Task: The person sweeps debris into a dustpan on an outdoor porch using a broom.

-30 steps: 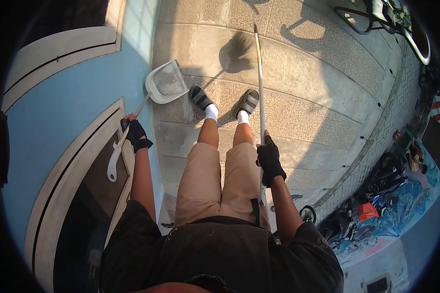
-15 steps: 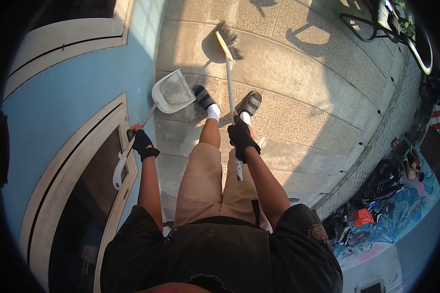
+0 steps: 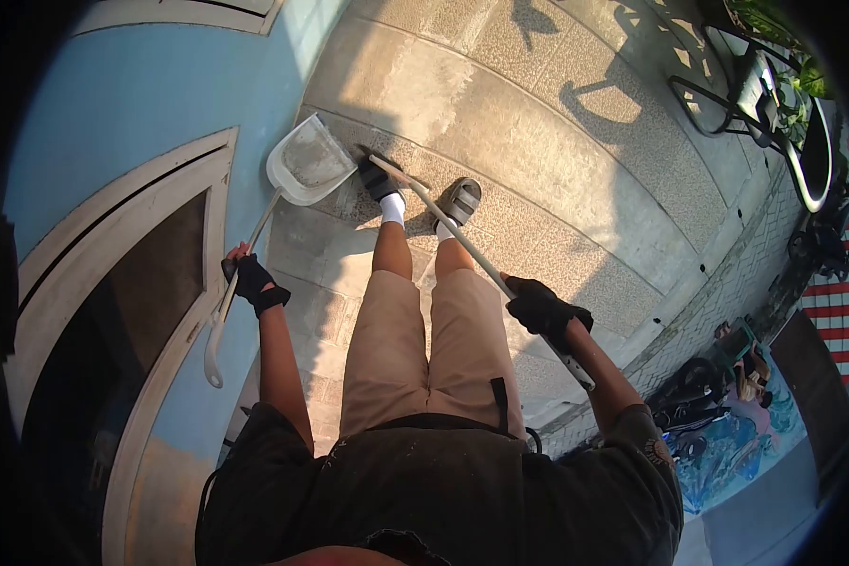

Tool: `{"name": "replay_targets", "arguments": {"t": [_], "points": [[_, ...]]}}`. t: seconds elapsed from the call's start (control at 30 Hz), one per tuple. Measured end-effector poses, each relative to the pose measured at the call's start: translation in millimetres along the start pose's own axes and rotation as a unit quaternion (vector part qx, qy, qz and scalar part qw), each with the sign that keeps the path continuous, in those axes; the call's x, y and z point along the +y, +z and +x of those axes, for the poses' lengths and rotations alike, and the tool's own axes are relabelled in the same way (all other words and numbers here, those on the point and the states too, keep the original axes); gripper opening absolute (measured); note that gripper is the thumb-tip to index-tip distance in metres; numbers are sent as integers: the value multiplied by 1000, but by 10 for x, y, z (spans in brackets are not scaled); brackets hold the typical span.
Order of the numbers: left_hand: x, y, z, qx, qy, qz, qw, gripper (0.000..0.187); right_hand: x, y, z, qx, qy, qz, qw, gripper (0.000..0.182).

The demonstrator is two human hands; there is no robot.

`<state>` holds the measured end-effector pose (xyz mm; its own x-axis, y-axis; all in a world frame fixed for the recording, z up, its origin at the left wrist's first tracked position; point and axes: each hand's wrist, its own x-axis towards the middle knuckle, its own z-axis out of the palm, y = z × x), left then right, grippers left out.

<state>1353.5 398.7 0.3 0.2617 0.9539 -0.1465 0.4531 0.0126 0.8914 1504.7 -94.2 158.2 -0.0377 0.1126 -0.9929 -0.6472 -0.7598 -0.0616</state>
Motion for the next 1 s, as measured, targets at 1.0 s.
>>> {"name": "replay_targets", "arguments": {"t": [1.0], "points": [[-320, -498, -505, 50, -14, -32, 998, 13, -246, 162, 603, -13, -84, -28, 996, 65]]}}
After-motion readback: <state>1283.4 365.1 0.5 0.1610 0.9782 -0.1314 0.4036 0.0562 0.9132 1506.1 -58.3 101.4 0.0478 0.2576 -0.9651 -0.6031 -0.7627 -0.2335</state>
